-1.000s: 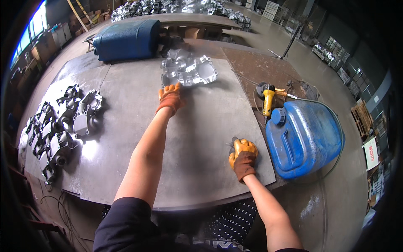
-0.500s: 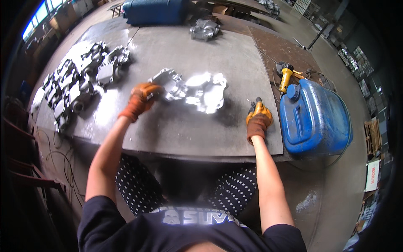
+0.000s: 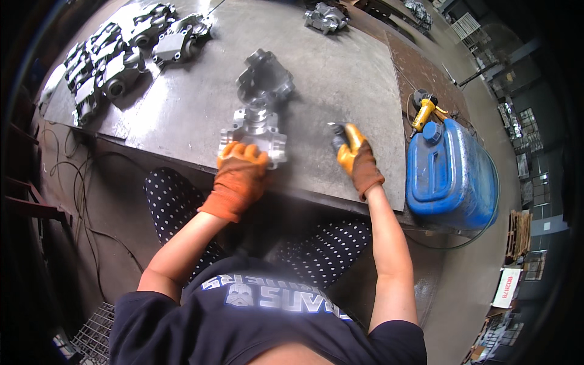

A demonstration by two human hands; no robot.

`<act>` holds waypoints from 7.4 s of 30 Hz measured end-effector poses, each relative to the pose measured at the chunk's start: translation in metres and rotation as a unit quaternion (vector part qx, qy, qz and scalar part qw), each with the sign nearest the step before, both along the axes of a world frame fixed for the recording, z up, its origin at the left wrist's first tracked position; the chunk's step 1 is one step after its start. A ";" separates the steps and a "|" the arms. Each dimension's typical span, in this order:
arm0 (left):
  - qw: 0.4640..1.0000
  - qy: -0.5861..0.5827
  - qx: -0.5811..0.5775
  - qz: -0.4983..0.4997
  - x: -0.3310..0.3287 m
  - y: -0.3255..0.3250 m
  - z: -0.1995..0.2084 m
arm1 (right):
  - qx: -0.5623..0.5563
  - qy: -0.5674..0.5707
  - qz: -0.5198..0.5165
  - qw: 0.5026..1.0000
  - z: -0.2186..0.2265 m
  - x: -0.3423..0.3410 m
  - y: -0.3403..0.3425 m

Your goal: The person picks up and turns over metal components on a metal table, using their hands to check the surfaces.

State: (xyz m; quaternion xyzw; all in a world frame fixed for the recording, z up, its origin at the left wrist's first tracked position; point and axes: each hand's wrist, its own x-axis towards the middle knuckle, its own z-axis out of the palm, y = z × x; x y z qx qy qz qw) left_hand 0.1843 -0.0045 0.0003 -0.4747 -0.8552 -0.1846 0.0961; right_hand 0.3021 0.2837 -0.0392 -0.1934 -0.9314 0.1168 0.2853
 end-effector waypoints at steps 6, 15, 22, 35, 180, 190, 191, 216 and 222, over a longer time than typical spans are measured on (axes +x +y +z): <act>1.000 -0.007 0.001 -0.014 0.006 0.011 -0.022 | 0.085 -0.287 0.114 0.947 0.079 -0.019 -0.068; 1.000 -0.020 -0.003 -0.016 0.007 0.012 -0.025 | 0.217 -0.333 0.029 0.917 0.072 -0.034 -0.113; 0.999 -0.026 0.017 -0.014 0.007 0.013 -0.029 | 0.201 -0.305 -0.015 0.931 0.062 -0.031 -0.126; 1.000 -0.011 0.026 -0.007 0.008 0.015 -0.033 | 0.227 -0.284 -0.001 0.931 0.049 -0.029 -0.119; 0.974 -0.197 -0.091 -0.064 -0.064 0.075 0.064 | -0.558 0.003 -0.091 0.825 0.042 -0.058 0.017; 0.983 -0.052 -0.026 -0.172 -0.060 0.044 0.047 | -0.523 -0.127 -0.226 0.812 0.072 -0.097 -0.001; 0.971 -0.070 -0.006 -0.226 -0.077 0.039 0.052 | -0.513 -0.130 -0.236 0.815 0.074 -0.100 0.003; 0.970 -0.068 -0.178 -0.152 -0.095 0.159 0.003 | 0.289 -0.412 -0.052 0.863 0.093 -0.104 0.027; 0.974 -0.101 -0.169 -0.113 -0.081 0.158 0.014 | 0.322 -0.344 -0.085 0.878 0.053 -0.103 0.035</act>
